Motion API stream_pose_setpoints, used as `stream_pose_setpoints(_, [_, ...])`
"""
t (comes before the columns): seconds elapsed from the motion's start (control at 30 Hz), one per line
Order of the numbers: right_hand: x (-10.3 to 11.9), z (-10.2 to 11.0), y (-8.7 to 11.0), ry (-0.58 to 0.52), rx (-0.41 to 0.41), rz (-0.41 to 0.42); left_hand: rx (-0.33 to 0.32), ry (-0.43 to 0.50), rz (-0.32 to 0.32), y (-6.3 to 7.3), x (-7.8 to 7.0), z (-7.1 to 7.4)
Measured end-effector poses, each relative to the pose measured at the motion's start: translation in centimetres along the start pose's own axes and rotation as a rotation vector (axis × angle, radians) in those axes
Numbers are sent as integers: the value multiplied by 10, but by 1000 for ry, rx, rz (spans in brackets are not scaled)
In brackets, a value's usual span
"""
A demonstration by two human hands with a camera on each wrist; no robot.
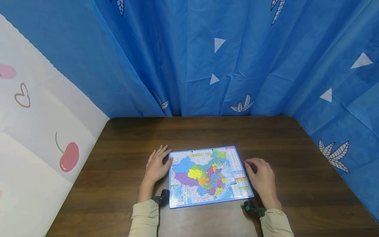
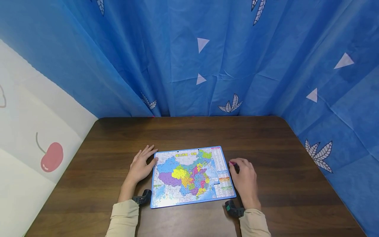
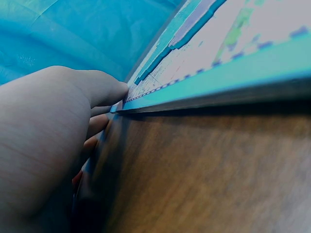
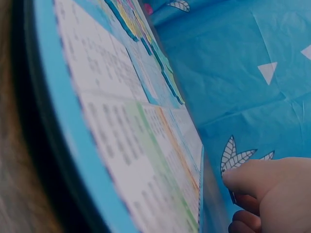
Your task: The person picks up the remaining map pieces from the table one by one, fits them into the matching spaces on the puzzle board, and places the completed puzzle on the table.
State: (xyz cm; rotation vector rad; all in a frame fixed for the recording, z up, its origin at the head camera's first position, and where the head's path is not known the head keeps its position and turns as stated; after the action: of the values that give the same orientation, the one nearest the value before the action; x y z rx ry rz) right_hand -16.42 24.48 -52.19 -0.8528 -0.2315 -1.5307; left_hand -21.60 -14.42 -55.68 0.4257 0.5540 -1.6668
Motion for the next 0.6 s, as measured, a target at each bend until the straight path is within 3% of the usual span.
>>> stream_pose_setpoints(0.6, [11,-11,3,-56,40,36,17,-2,11,0,1,0])
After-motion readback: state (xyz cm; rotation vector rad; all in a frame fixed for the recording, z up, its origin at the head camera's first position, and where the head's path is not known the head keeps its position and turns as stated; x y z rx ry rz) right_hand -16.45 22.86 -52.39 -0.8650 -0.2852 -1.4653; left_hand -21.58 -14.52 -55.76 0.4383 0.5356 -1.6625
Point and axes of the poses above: each hand's wrist, its own y-axis away from the middle knuckle, its own z-axis out of the back of the hand, x = y × z, the point moved 5 cm from there along -y, towards the middle knuckle, and after that the axes turned 8 degrees about -y, right-handed, at the moved point
